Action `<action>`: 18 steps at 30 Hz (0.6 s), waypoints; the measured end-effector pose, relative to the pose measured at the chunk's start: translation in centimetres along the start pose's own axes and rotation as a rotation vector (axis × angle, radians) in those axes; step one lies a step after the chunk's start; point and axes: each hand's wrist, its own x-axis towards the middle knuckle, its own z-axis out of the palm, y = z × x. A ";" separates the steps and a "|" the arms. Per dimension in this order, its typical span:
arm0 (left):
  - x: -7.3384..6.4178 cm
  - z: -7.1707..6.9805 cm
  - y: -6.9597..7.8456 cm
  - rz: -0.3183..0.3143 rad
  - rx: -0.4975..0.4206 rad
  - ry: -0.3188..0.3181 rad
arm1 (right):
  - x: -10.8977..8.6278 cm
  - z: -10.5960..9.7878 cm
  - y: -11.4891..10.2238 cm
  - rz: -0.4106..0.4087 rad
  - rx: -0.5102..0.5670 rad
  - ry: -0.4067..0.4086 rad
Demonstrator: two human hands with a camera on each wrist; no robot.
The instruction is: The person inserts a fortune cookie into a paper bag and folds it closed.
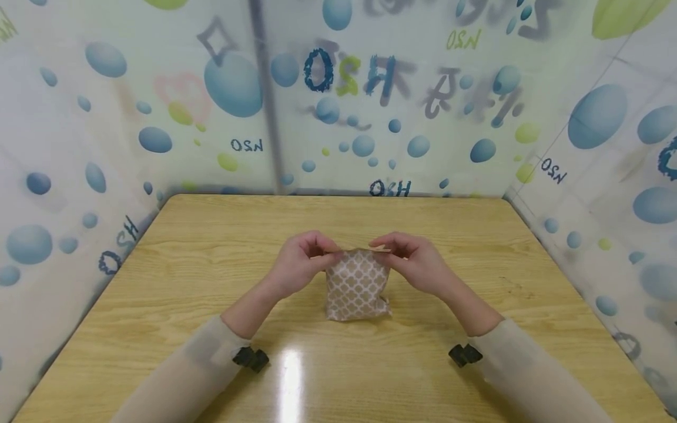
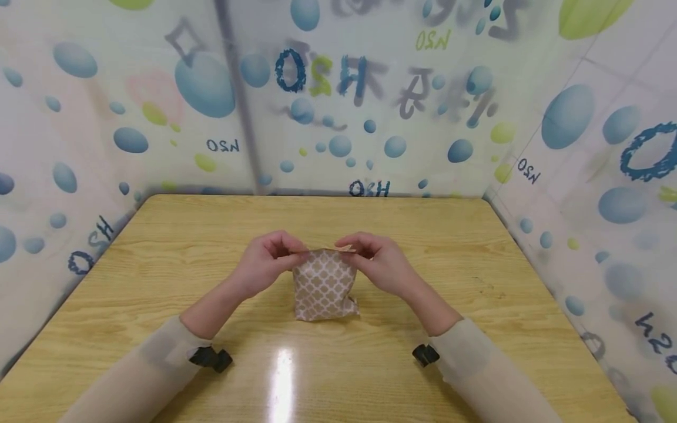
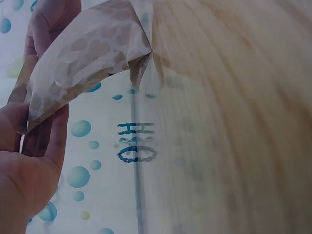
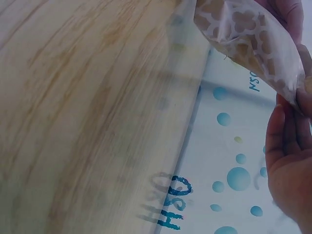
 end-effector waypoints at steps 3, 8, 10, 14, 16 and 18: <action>-0.2 -0.1 0.0 0.036 0.022 -0.006 | 0.0 0.0 0.2 -0.013 0.012 0.002; -0.3 -0.3 0.1 0.073 0.028 -0.017 | 0.1 -0.2 0.3 -0.022 0.019 -0.012; -0.3 -0.3 0.1 0.090 0.030 -0.028 | 0.0 -0.2 0.3 -0.023 0.013 -0.019; -0.3 -0.4 0.2 0.119 0.033 -0.064 | 0.0 -0.3 0.3 -0.021 0.005 -0.032; -0.2 -0.4 0.2 0.137 0.038 -0.088 | 0.0 -0.4 0.3 -0.018 0.004 -0.037; -0.3 -0.5 0.3 0.158 0.061 -0.112 | 0.0 -0.4 0.4 -0.018 0.011 -0.046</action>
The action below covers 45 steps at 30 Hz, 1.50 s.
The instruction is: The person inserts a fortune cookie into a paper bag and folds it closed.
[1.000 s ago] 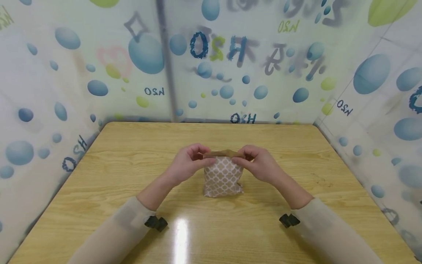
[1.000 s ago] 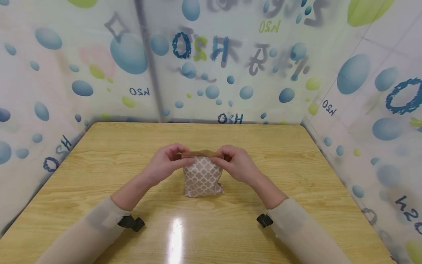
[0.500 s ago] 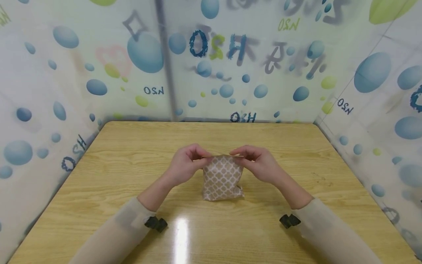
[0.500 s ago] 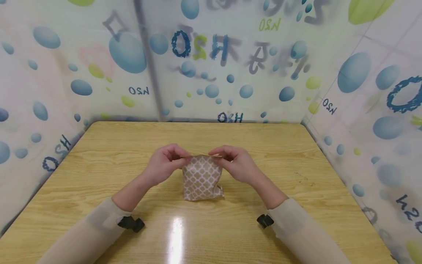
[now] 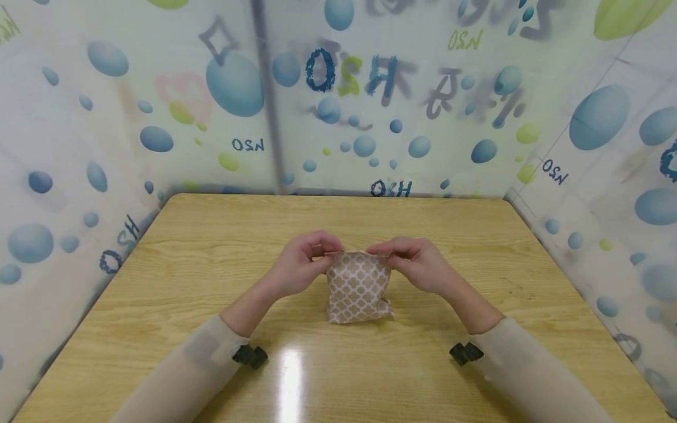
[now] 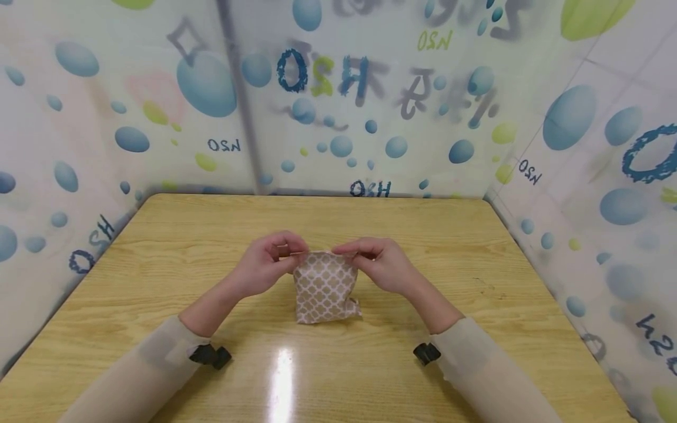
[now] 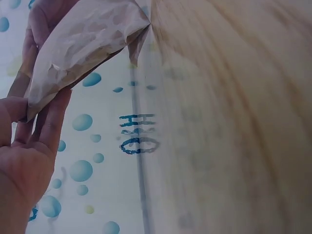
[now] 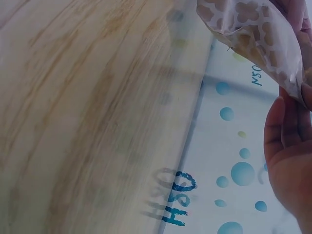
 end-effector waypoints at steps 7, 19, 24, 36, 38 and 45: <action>-0.1 0.0 0.0 0.034 0.108 -0.025 | -0.1 0.1 0.2 -0.003 -0.009 -0.037; 0.0 1.2 0.4 0.001 0.136 0.062 | 0.0 0.6 -0.4 0.022 -0.091 -0.035; 0.0 1.8 0.7 0.006 0.105 0.066 | 0.5 1.3 -0.9 0.112 -0.098 -0.032; 0.5 2.0 1.3 -0.091 0.140 0.011 | 0.7 1.8 -1.4 0.109 -0.121 -0.042; 0.5 2.1 1.3 -0.084 0.135 0.011 | 0.7 1.9 -1.5 0.104 -0.123 -0.042; 0.3 1.9 1.4 -0.094 0.139 0.044 | 0.7 1.6 -1.8 0.069 -0.162 -0.016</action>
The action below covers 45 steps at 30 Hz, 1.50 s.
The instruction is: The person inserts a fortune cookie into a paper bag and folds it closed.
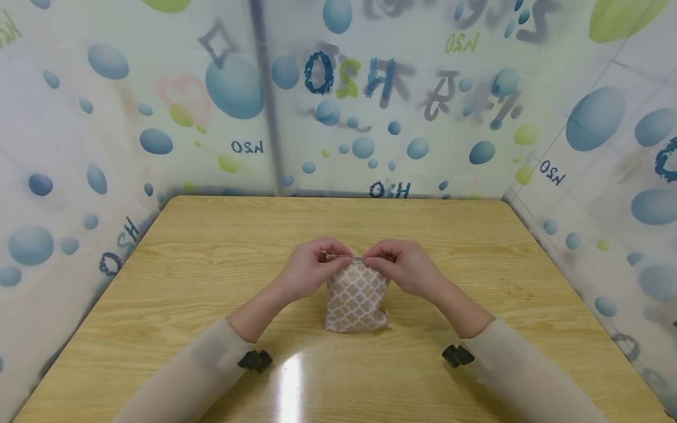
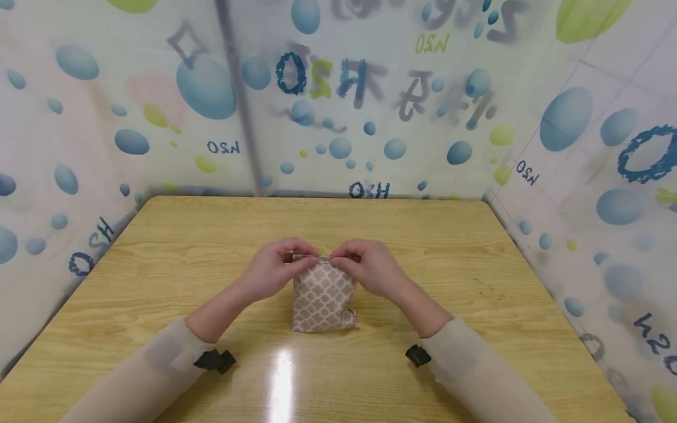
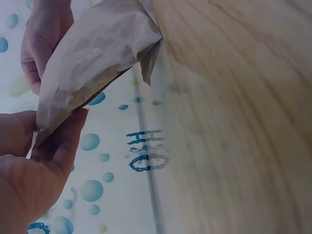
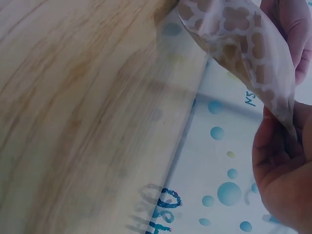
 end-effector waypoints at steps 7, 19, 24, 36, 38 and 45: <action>0.2 -0.7 -0.7 -0.002 0.012 0.024 | -0.2 -0.8 0.6 0.094 0.004 0.045; 0.1 -1.8 -1.0 -0.126 -0.102 0.020 | -0.3 -1.1 2.0 0.136 0.070 0.084; 0.1 -1.9 -1.6 -0.131 -0.095 0.041 | -0.4 -1.4 2.2 0.188 0.108 0.050; 1.1 -1.8 -1.6 -0.155 -0.083 -0.030 | 0.4 -1.7 2.0 0.168 0.121 0.039; 1.4 -1.6 -1.5 -0.158 -0.065 -0.044 | 0.5 -1.6 2.1 0.165 0.117 0.042; 1.6 -1.0 -1.3 -0.111 -0.022 -0.025 | 1.0 -0.8 2.2 0.120 0.065 0.060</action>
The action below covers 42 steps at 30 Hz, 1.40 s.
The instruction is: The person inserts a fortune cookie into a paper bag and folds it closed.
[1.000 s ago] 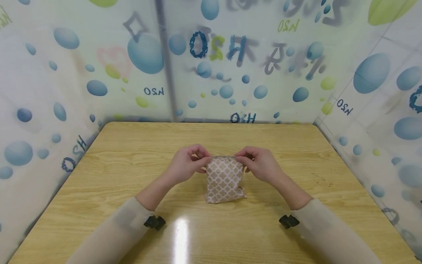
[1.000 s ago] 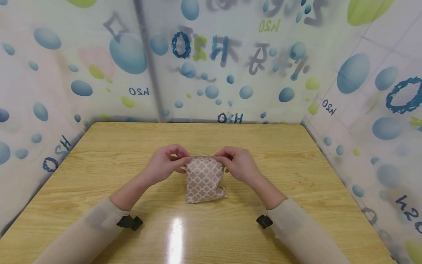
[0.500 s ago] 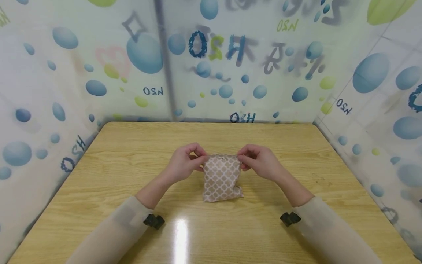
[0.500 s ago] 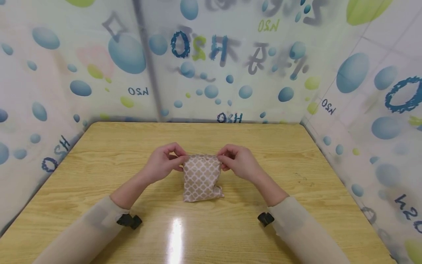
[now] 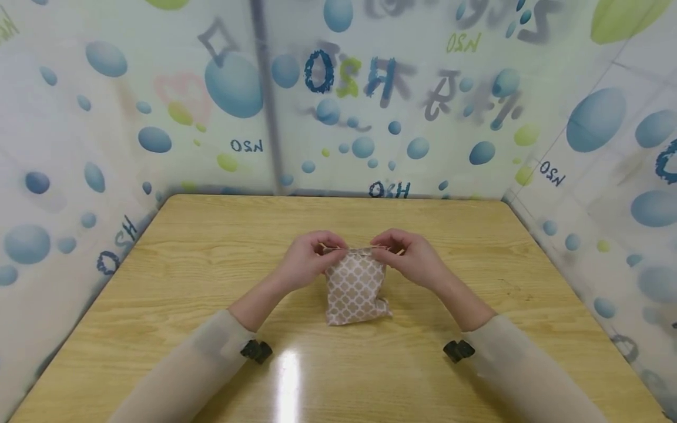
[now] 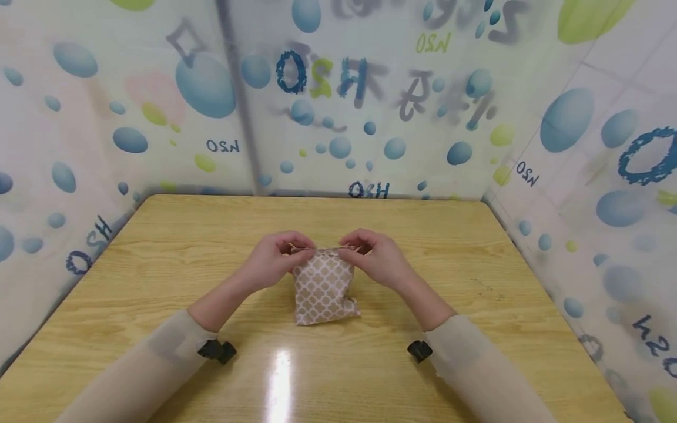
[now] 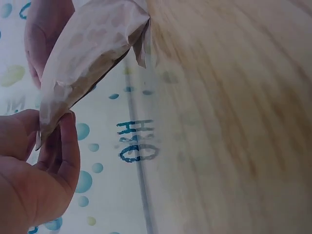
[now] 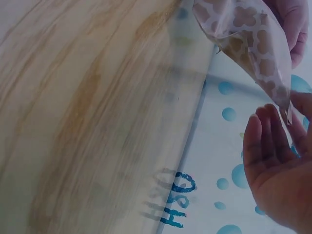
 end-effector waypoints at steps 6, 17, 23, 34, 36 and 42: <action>-0.1 0.2 0.0 0.107 0.066 0.029 | 0.1 0.5 -0.4 -0.067 0.044 -0.021; -0.7 -0.2 -0.3 0.045 -0.016 0.013 | -0.3 0.6 -0.4 -0.094 0.010 0.014; -0.8 -0.3 -0.5 0.098 0.020 0.049 | -0.4 -0.3 0.2 -0.031 0.035 -0.029; -0.9 -0.8 -0.5 -0.048 -0.080 0.054 | -0.7 -0.8 0.3 -0.004 -0.018 0.054; -0.9 -0.9 -0.5 -0.056 -0.089 0.056 | -0.7 -0.8 0.4 -0.001 -0.018 0.056; -0.8 -0.9 -0.6 -0.006 -0.069 0.073 | -0.6 -1.0 0.9 0.019 0.039 0.026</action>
